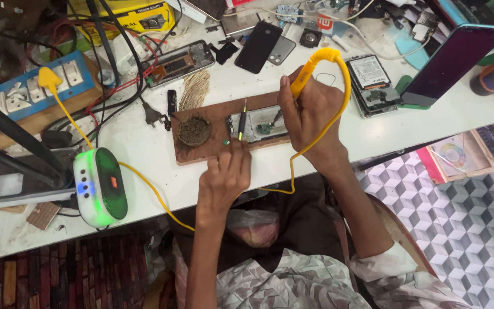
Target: The person uses a soldering iron and tweezers to work on a small circuit board placed on a wooden board. They repeatedly apply heat to specific points on the board while manipulating components with tweezers.
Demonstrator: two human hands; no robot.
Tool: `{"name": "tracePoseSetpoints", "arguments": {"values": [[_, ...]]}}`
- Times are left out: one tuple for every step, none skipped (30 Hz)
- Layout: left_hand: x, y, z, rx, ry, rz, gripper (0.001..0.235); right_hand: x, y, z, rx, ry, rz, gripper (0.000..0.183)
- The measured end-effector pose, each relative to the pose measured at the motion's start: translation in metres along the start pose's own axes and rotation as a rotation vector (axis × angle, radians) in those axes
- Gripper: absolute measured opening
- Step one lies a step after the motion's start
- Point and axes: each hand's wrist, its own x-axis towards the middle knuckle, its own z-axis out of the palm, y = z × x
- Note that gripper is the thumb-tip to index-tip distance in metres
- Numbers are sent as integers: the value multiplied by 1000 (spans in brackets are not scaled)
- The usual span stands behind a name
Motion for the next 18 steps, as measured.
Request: {"name": "tracePoseSetpoints", "arguments": {"values": [[0,1,-1,14,35,-31,17,1,0,1,4,4,-5,17],[2,3,-5,24,70,-61,18,1,0,1,7,7,-7,18],[4,4,-10,35,104,-91,19,0,0,1,10,10,-10,19],[8,5,-16,-48,119,-177,19,0,0,2,1,8,-4,19],[15,4,-23,-131,134,-264,18,-1,0,2,-8,6,1,18],[27,2,-28,-212,157,-349,18,1,1,1,-20,10,2,18],[41,-1,-34,-421,151,-454,20,4,2,1,-17,9,12,17],[53,-3,-44,-633,133,-559,23,3,1,0,-11,0,28,17],[66,-4,-52,-846,114,-662,25,1,1,-1,-6,-10,45,16],[83,-7,-56,-988,124,-655,28,1,0,-2,-18,-9,15,15],[100,-11,-58,-1129,134,-645,31,0,0,-3,-31,-9,-15,15],[115,-15,-61,-1100,153,-565,38,0,1,-4,-43,-12,-46,14],[129,-17,-62,-1070,172,-485,46,-1,3,-5,-9,-20,-8,15],[140,-18,-63,-1042,189,-404,54,-2,5,-5,22,-27,32,23],[150,-17,-64,-1091,178,-468,44,-4,8,-7,54,-35,72,33],[158,-18,-64,-1140,169,-526,34,-4,13,-8,-69,-78,6,33],[165,-18,-64,-1188,159,-584,26,-5,19,-10,-191,-121,-58,33],[168,-18,-65,-1157,169,-574,26,-7,26,-11,-312,-166,-119,34]]}}
